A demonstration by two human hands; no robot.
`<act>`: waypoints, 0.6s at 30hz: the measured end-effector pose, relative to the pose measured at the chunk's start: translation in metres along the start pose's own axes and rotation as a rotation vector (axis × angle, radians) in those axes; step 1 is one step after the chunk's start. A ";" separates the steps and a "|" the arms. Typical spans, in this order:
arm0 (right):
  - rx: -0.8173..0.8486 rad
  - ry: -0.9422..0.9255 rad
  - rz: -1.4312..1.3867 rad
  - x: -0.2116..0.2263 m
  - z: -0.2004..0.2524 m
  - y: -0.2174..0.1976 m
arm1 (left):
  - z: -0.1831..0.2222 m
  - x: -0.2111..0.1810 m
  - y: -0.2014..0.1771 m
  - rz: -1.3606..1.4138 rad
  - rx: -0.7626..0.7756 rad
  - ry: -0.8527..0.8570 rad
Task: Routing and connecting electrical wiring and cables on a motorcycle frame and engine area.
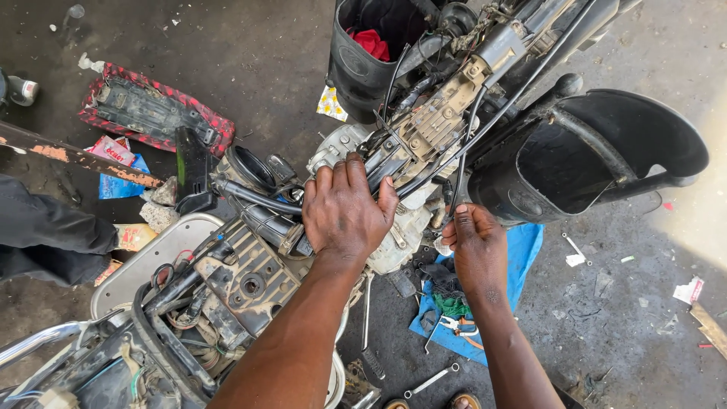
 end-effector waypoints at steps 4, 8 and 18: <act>-0.051 0.073 0.016 0.006 0.026 0.005 | 0.002 0.001 0.003 0.011 0.005 0.003; 0.123 0.243 0.070 -0.004 0.050 0.028 | 0.002 -0.001 0.003 0.009 0.018 0.016; 0.726 0.161 -0.844 0.049 0.078 0.020 | 0.003 -0.005 0.005 -0.047 0.130 -0.027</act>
Point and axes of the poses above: each hand's wrist, its own z-axis away from the middle knuckle, its own y-axis out of the palm, x = y × z, the point moved 6 cm from there along -z, towards the middle knuckle, and after that the axes turned 8 degrees about z, right-handed, at the moved point
